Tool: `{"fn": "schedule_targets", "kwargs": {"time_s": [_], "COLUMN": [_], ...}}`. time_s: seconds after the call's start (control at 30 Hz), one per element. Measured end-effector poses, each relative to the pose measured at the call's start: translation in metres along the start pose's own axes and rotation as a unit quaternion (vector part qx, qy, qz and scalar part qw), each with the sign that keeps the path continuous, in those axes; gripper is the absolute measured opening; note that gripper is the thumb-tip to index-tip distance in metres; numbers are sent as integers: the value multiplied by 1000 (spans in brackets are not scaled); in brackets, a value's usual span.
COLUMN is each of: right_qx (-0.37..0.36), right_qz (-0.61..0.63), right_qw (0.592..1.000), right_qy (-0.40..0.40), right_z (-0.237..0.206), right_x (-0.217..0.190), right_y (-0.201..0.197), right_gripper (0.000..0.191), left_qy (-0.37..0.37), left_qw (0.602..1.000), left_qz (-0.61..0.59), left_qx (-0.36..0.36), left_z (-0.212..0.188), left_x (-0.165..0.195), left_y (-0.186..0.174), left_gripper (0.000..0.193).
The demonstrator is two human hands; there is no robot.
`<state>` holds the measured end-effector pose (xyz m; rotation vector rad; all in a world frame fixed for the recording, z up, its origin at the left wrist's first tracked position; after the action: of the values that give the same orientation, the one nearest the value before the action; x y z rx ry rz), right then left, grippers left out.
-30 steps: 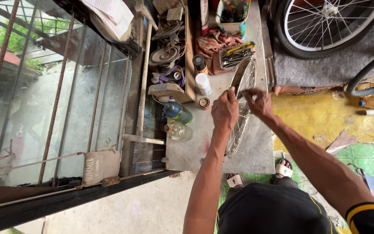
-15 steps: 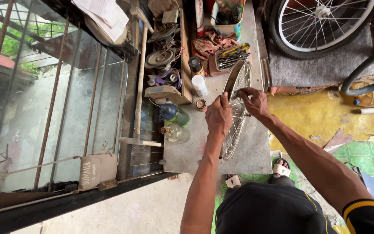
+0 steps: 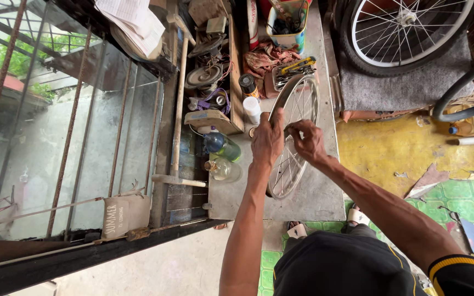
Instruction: The person works on a bicycle wheel rim resting on a workbench, holding the rim steady with one hand while using a small spoke wrench with the other to turn spoke nipples around the rim. They rotate the wheel progressively to work on different sections of the rim.
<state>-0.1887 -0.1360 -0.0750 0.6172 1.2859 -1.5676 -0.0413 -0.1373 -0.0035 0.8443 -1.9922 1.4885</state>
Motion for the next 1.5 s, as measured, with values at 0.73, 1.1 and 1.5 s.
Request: {"fn": "schedule_targets", "kwargs": {"time_s": [0.73,1.1,1.5], "right_qx": [86,66,68], "right_qz": [-8,-5,39], "right_qw": [996,998,997], "right_qy": [-8,-12,25], "right_z": [-13,5,-2], "right_x": [-22,-20,-25], "right_y": [-49,-37,-32], "right_gripper": [15,12,14], "left_qy": [75,74,59], "left_qw": [989,988,993], "left_qz": [89,99,73], "left_qx": [88,95,76], "left_z": [9,8,5], "left_x": [15,14,17], "left_y": [7,6,8], "left_gripper": [34,38,38]}}
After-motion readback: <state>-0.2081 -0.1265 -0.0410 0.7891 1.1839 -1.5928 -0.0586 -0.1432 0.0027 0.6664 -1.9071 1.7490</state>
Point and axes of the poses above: each hand's wrist, its own z-axis towards the middle knuckle, its own y-axis out of the palm, x = y × z, the point moved 10 cm from there along z, towards the middle knuckle, and after that the axes turned 14 degrees about -x, right-handed, at the moved point
